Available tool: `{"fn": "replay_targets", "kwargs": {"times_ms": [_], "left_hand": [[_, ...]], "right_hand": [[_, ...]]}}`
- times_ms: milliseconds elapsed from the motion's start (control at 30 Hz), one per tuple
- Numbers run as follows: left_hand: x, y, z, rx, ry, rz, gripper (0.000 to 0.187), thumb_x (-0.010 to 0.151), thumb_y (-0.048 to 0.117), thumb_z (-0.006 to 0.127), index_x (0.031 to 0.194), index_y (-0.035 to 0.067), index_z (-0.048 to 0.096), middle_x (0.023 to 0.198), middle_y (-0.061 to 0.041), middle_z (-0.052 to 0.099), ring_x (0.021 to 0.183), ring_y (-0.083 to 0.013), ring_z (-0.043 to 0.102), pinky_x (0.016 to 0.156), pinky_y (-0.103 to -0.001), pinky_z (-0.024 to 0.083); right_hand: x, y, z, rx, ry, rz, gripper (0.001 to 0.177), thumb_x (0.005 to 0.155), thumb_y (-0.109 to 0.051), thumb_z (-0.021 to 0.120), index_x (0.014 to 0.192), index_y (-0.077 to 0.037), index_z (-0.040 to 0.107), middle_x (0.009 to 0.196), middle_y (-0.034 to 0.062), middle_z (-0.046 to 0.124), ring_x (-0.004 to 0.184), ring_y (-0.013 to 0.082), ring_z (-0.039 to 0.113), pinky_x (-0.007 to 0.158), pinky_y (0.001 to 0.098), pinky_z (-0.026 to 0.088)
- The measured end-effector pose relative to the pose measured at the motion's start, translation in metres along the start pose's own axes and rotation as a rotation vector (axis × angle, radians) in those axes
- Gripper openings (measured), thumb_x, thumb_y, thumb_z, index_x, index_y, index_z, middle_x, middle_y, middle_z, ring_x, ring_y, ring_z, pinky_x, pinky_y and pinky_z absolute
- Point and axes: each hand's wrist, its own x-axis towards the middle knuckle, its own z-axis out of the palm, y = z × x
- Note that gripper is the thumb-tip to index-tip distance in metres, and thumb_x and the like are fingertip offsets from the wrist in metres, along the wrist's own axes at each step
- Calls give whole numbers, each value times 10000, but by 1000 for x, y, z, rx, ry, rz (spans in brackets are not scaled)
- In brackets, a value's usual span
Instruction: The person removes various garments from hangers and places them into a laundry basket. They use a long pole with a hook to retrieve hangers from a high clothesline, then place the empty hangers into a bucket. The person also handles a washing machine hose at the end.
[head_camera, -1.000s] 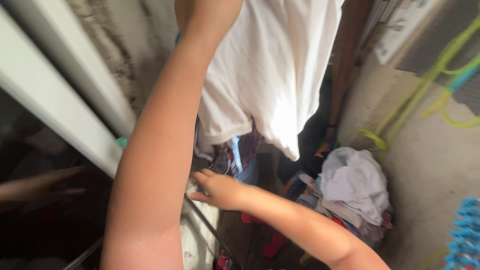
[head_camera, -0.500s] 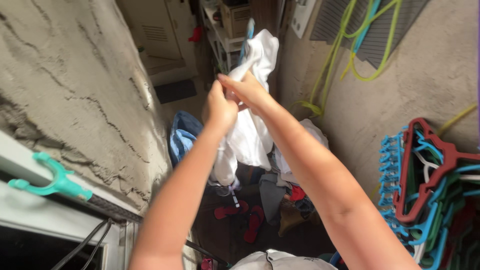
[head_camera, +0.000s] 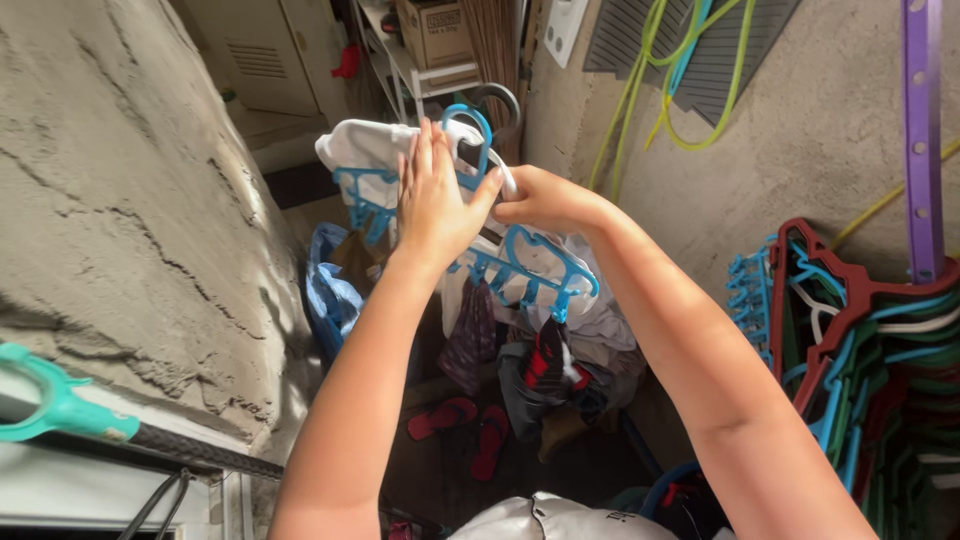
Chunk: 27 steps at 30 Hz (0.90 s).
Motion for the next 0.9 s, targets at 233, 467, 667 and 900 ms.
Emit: {"fn": "replay_targets", "kwargs": {"times_ms": [233,467,667,900], "left_hand": [[-5,-5,24,-131,92,-25,503,1006,369,670,1318,-21,610,1340,-239,620,1385,-417,509,1219,-558,265],[-8,-6,19,-271,189,92,208,1025,201,646,1133,50,739,1340,-210,679,1338,-371,610,1208,-563,271],[-26,0,-7,-956,160,-341,238,1057,205,572,1213,76,697,1288,-104,730,1265,-246,671,1154,-414,462],[-40,15,15,-392,249,-133,200,968,186,762,1065,14,734,1086,-162,764,1114,-318,702,1184,-456,431]], "right_hand": [[-10,-24,6,-5,-14,19,213,829,-121,660,1016,-33,610,634,-52,485,573,62,422,489,304,354],[-12,-9,11,-5,10,-6,269,929,-212,706,1120,-34,639,737,-19,569,671,92,476,575,313,411],[-22,6,5,-61,175,-88,391,968,-225,688,1317,-61,620,1059,73,765,981,171,684,863,329,530],[-27,9,35,-374,274,-174,317,950,-216,752,1195,-50,638,989,167,705,973,395,665,805,438,522]]}}
